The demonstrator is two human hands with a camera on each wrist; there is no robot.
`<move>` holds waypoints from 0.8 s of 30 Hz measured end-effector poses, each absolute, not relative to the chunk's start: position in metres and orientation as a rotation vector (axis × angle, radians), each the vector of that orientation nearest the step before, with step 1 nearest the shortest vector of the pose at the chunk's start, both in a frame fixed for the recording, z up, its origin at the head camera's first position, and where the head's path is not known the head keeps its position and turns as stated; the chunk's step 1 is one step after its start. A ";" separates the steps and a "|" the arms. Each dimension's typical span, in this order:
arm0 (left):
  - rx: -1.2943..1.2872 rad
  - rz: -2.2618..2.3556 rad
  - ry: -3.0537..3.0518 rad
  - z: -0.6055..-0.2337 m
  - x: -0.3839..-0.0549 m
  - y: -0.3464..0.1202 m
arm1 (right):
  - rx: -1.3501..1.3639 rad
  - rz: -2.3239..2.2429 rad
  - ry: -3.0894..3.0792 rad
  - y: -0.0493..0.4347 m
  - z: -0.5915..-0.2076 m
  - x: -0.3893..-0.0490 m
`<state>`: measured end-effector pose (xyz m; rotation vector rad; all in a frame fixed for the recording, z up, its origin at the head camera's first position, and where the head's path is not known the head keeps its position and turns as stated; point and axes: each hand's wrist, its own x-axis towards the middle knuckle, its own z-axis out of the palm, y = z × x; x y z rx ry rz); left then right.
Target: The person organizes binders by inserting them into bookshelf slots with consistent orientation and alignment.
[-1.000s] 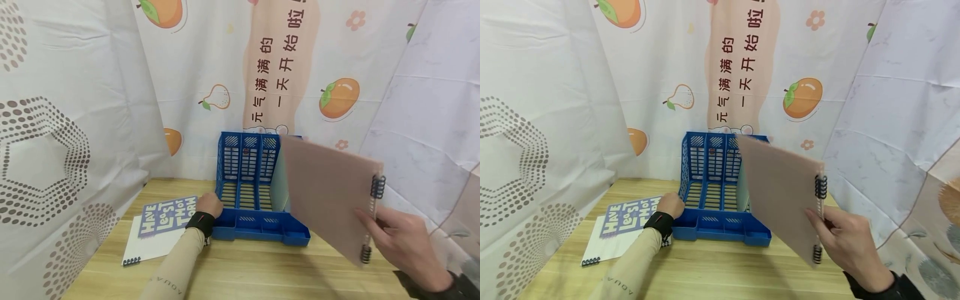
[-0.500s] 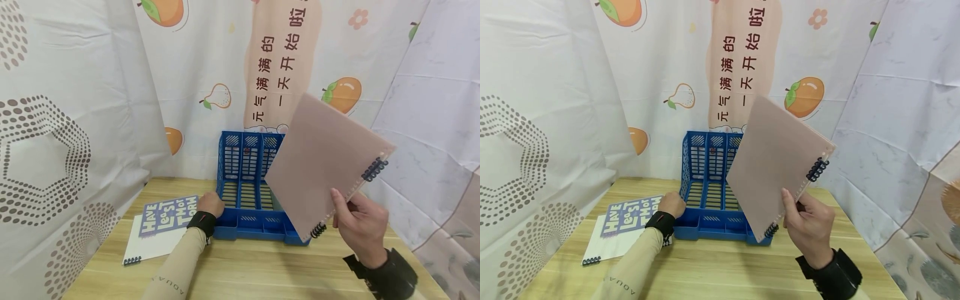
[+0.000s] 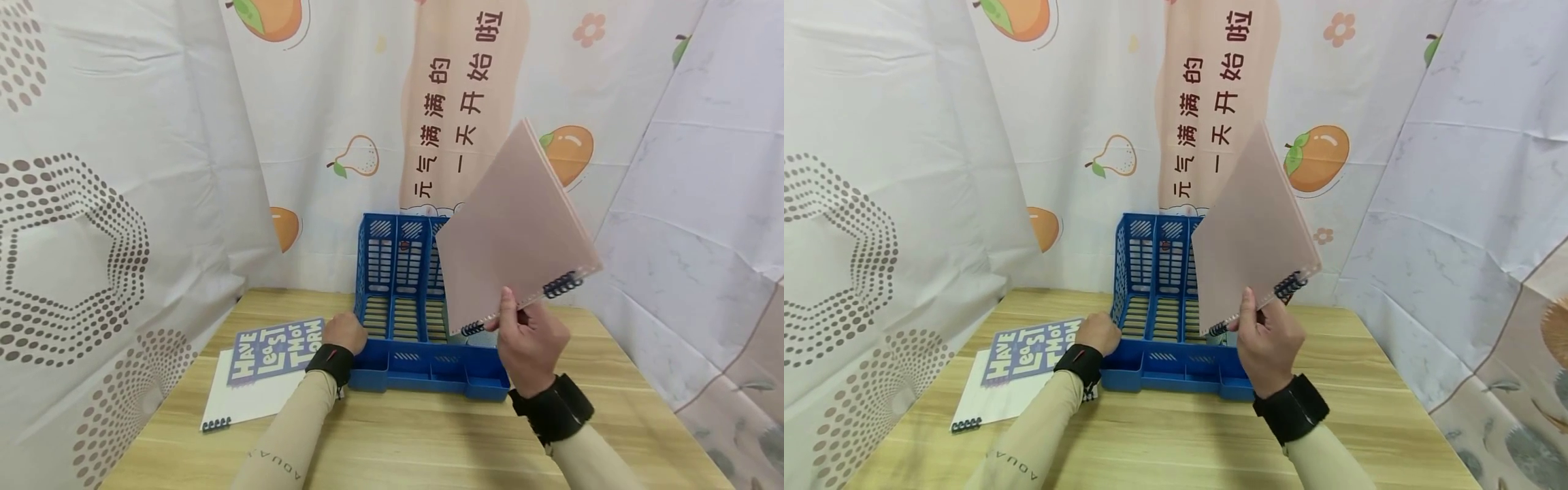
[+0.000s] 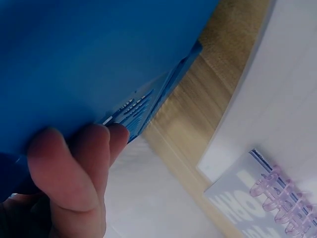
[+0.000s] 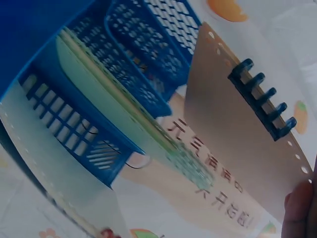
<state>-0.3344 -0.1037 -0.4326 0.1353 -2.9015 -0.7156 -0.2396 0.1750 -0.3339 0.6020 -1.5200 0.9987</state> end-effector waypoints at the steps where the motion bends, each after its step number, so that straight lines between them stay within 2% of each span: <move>1: 0.134 -0.717 -2.898 -0.432 -0.334 -0.104 | 0.591 0.967 -1.533 0.174 -0.338 -0.245; 9: 0.145 -0.748 -2.895 -0.434 -0.335 -0.104 | 0.449 0.738 -1.618 0.165 -0.370 -0.278; 16: 0.137 -0.770 -2.892 -0.433 -0.333 -0.104 | 0.378 0.615 -1.737 0.155 -0.399 -0.290; 24: 0.125 -0.775 -2.885 -0.432 -0.332 -0.105 | 0.328 0.680 -1.854 0.147 -0.423 -0.298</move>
